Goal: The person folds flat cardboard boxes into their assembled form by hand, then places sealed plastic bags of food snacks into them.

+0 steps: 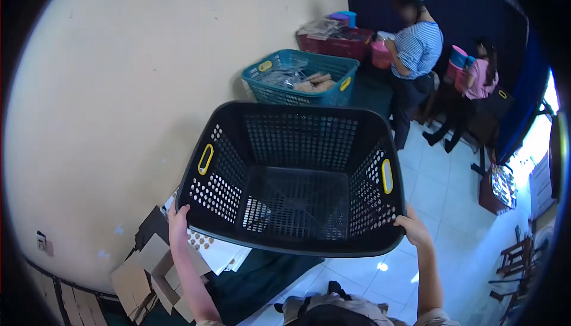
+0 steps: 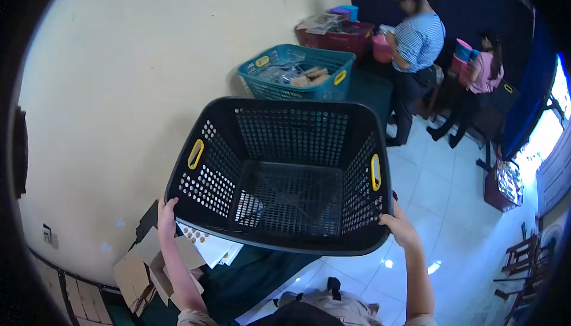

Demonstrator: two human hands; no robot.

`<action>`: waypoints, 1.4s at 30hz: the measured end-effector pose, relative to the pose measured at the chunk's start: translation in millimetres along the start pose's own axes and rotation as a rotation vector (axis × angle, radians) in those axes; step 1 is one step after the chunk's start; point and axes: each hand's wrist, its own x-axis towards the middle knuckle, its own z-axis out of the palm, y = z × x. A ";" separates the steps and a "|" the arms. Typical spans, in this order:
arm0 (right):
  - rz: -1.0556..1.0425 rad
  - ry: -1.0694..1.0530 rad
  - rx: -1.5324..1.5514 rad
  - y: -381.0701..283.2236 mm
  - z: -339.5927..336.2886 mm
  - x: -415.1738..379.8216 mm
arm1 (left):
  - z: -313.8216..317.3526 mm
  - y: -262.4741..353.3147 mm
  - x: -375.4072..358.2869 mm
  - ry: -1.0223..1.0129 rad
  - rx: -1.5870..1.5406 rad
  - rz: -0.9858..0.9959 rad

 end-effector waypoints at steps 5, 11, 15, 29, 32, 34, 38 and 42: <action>0.105 0.281 0.289 55.6 -85.5 -52.3 | 103.6 32.8 -71.1 -0.104 0.039 0.207; 0.124 0.747 0.395 116.9 -165.1 -167.0 | 227.0 12.7 -104.1 -0.440 0.211 0.334; 0.131 0.951 0.333 125.3 -194.5 -248.8 | 304.4 -6.8 -126.6 -0.672 0.143 0.267; 0.062 1.155 0.207 164.0 -223.0 -142.5 | 483.1 -341.8 -81.3 -0.393 0.198 -0.147; 0.047 1.091 0.344 188.1 -222.1 -101.7 | 486.2 -335.7 -82.8 -0.232 0.022 -0.350; 0.075 1.066 0.379 198.7 -219.9 -70.9 | 481.1 -335.7 -107.7 -0.144 0.416 0.041; 0.090 0.998 0.317 198.0 -191.8 10.0 | 489.6 -490.5 -172.0 -0.460 0.161 -0.816; 0.032 0.925 0.198 243.4 -180.3 77.1 | 508.6 -338.6 -204.1 -0.649 -0.047 -1.084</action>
